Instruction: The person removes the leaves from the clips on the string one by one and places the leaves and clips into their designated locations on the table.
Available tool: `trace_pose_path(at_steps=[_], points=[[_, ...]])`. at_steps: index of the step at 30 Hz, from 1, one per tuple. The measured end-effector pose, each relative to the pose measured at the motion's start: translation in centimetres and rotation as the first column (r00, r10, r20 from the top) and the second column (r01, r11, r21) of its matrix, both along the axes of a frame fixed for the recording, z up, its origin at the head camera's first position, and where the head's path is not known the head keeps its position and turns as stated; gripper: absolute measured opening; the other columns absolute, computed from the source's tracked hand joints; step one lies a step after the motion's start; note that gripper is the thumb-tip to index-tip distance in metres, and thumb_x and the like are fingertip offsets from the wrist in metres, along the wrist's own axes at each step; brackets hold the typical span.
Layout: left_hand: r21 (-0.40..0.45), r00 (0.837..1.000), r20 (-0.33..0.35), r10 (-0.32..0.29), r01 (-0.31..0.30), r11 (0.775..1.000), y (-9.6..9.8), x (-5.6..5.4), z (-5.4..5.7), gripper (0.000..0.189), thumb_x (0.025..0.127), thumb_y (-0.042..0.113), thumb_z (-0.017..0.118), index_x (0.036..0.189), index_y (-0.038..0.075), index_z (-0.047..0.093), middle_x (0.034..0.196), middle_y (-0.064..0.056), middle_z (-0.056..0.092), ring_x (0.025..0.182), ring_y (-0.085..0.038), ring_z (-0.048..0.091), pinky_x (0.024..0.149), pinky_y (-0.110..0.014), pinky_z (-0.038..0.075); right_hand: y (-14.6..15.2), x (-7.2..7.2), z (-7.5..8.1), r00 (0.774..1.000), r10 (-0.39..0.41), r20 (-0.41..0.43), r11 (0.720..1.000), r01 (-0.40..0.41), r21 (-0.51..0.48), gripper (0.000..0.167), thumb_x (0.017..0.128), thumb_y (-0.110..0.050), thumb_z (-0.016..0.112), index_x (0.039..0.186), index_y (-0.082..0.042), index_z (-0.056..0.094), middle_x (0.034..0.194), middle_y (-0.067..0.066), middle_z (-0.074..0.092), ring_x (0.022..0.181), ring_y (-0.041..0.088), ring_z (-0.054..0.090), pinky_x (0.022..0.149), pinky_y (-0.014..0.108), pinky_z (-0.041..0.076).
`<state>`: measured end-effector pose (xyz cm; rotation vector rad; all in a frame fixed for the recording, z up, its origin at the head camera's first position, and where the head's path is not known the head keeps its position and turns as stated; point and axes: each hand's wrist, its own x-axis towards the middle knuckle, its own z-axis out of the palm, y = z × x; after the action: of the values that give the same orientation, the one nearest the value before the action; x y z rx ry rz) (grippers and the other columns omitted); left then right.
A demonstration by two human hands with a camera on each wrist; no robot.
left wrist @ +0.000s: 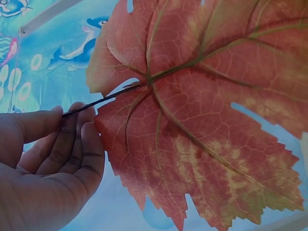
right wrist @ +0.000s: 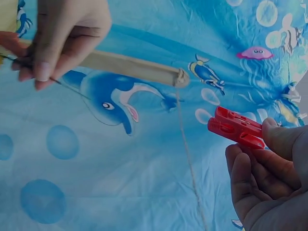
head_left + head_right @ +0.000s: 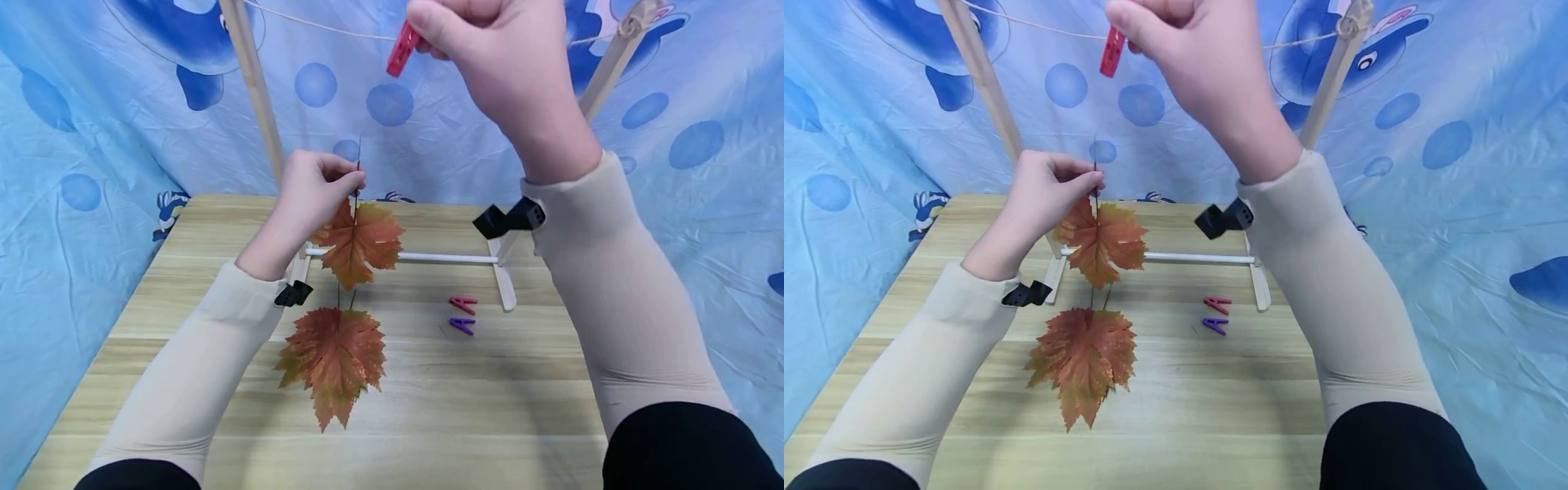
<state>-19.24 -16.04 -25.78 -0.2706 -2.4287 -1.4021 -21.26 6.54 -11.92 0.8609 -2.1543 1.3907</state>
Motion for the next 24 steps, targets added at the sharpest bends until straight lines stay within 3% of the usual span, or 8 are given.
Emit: trace_pose_path(at_steps=[4, 7, 10, 13, 17, 20, 24], points=[[-0.022, 1.000, 0.014, -0.017, 0.017, 1.000, -0.3, 0.8, -0.5, 0.012, 0.096, 0.012, 0.073, 0.094, 0.004, 0.082, 0.082, -0.008, 0.075, 0.075, -0.022, 0.068, 0.057, -0.024, 0.047, 1.0, 1.1, -1.7, 0.998, 0.026, -0.051, 0.999, -0.024, 0.047, 0.017, 0.095, -0.024, 0.076, 0.103, -0.010, 0.082, 0.095, 0.003, 0.077, 0.089, 0.016, 0.070, 0.088, 0.027, 0.053], [-0.046, 0.999, 0.038, -0.029, 0.030, 0.998, -0.3, 1.6, -1.0, 0.012, 0.096, 0.012, 0.073, 0.093, 0.005, 0.082, 0.083, -0.009, 0.074, 0.073, -0.023, 0.067, 0.057, -0.024, 0.046, 1.7, 1.9, -3.3, 1.000, 0.023, 0.015, 0.998, -0.024, 0.061, 0.016, 0.094, -0.023, 0.077, 0.101, -0.010, 0.082, 0.093, 0.003, 0.077, 0.080, 0.015, 0.070, 0.074, 0.023, 0.052], [-0.062, 0.997, 0.073, -0.036, 0.040, 0.997, -0.3, 2.3, -1.5, 0.013, 0.097, 0.013, 0.072, 0.095, 0.005, 0.082, 0.083, -0.010, 0.074, 0.071, -0.023, 0.066, 0.058, -0.025, 0.047, 2.5, 2.5, -5.1, 0.996, 0.024, 0.084, 0.998, -0.029, 0.064, 0.016, 0.093, -0.022, 0.078, 0.100, -0.009, 0.082, 0.090, 0.004, 0.076, 0.063, 0.017, 0.060, 0.056, 0.024, 0.040], [-0.074, 0.993, 0.109, -0.049, 0.057, 0.996, -0.4, 2.8, -2.0, 0.013, 0.098, 0.014, 0.071, 0.097, 0.005, 0.081, 0.083, -0.008, 0.074, 0.069, -0.022, 0.065, 0.059, -0.027, 0.049, 3.4, 3.0, -6.8, 0.989, 0.034, 0.142, 0.996, -0.045, 0.075, 0.015, 0.093, -0.021, 0.078, 0.099, -0.008, 0.082, 0.086, 0.005, 0.075, 0.054, 0.018, 0.044, 0.050, 0.028, 0.027], [-0.084, 0.986, 0.157, -0.061, 0.075, 0.994, -0.5, 3.4, -2.8, 0.013, 0.098, 0.014, 0.071, 0.098, 0.005, 0.081, 0.081, -0.006, 0.074, 0.069, -0.020, 0.066, 0.061, -0.028, 0.051, 4.5, 3.4, -9.3, 0.969, 0.059, 0.239, 0.991, -0.086, 0.102, 0.016, 0.093, -0.021, 0.078, 0.101, -0.008, 0.082, 0.085, 0.003, 0.075, 0.058, 0.018, 0.052, 0.050, 0.029, 0.033], [-0.085, 0.979, 0.196, -0.062, 0.080, 0.993, -0.6, 3.7, -3.5, 0.013, 0.098, 0.013, 0.072, 0.097, 0.004, 0.080, 0.081, -0.004, 0.074, 0.069, -0.020, 0.067, 0.059, -0.029, 0.052, 5.4, 3.6, -11.2, 0.945, 0.061, 0.320, 0.987, -0.105, 0.121, 0.017, 0.093, -0.026, 0.079, 0.101, -0.012, 0.082, 0.087, 0.000, 0.076, 0.070, 0.019, 0.065, 0.054, 0.030, 0.040], [-0.084, 0.969, 0.237, -0.066, 0.088, 0.993, -0.7, 3.9, -4.4, 0.012, 0.097, 0.012, 0.072, 0.096, 0.004, 0.080, 0.081, -0.005, 0.074, 0.068, -0.023, 0.067, 0.056, -0.029, 0.051, 6.5, 3.9, -13.4, 0.915, 0.051, 0.400, 0.986, -0.110, 0.127, 0.019, 0.091, -0.034, 0.079, 0.101, -0.018, 0.081, 0.088, -0.002, 0.076, 0.079, 0.020, 0.071, 0.060, 0.029, 0.049]])
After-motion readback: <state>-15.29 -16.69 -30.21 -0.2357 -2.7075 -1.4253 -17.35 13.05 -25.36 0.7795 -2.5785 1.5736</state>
